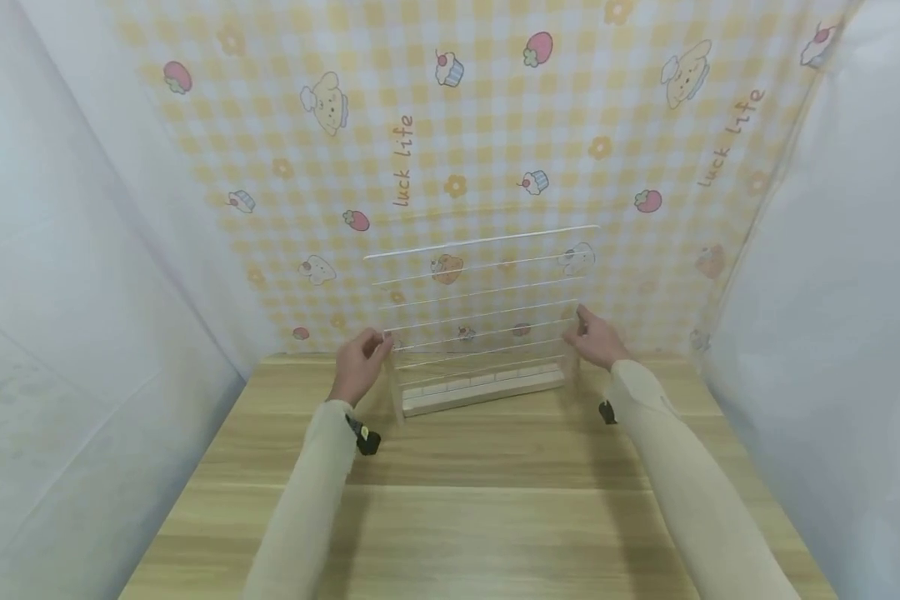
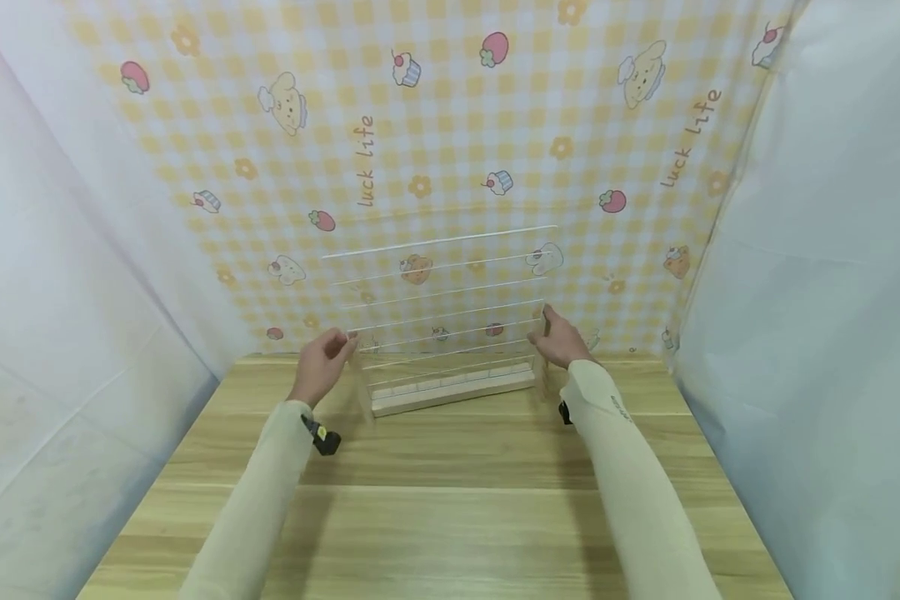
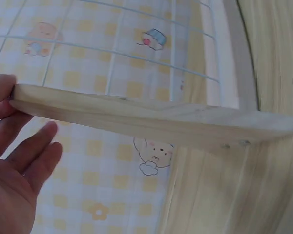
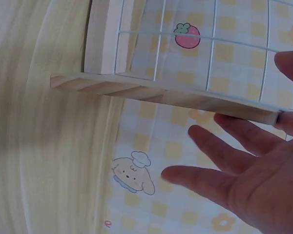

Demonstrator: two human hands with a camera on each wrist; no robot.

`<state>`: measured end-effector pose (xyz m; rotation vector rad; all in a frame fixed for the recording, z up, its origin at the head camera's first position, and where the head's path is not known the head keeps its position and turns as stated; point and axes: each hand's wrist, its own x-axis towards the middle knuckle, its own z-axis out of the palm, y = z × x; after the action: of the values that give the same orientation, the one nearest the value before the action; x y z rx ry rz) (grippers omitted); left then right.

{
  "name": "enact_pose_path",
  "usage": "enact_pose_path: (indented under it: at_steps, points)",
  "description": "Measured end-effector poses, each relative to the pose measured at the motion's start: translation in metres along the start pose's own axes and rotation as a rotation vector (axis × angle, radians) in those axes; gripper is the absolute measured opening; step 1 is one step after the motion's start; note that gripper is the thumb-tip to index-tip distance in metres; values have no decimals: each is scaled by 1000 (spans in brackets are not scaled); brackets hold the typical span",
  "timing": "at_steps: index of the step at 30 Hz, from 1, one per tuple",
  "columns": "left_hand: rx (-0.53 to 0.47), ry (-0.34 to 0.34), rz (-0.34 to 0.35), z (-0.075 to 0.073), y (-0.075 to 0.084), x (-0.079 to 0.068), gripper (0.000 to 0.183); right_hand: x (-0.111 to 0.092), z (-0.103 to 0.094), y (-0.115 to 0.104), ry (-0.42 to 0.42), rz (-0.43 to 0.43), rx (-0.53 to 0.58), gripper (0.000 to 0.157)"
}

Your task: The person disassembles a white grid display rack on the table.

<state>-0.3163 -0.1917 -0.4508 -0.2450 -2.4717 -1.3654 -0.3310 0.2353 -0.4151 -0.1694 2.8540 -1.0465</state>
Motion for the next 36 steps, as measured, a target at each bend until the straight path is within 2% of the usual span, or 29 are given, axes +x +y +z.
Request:
enact_pose_path:
  at_steps: [2,5,9,16,21,23,26,28,30,32,36]
  points:
    - [-43,-3,-33,-5,-1,-14,18,3,1,-3,-17,-22,-16,77]
    - [-139,2,-122,-9,0,-38,23,7,5,-8,-30,-53,-44,76]
    - [-222,33,-189,-6,5,-67,28,11,11,-12,-45,-41,-48,77]
    - [-250,133,-164,10,26,-116,22,21,22,-11,-67,-16,-51,78]
    - [-266,164,-124,17,37,-138,20,22,30,-16,-56,-40,-48,80]
    - [-275,170,-114,19,38,-141,20,21,35,-20,6,-58,-65,80]
    - [-293,179,-118,18,39,-143,19,15,49,-25,159,-55,-38,74]
    - [-301,184,-121,17,39,-143,16,10,60,-29,265,-33,31,65]
    - [-304,189,-124,16,38,-144,14,5,72,-33,342,-26,152,59]
    - [-301,196,-118,15,37,-144,14,1,83,-38,402,-58,266,57]
    - [-298,206,-112,13,36,-145,16,-3,101,-50,532,-188,380,54]
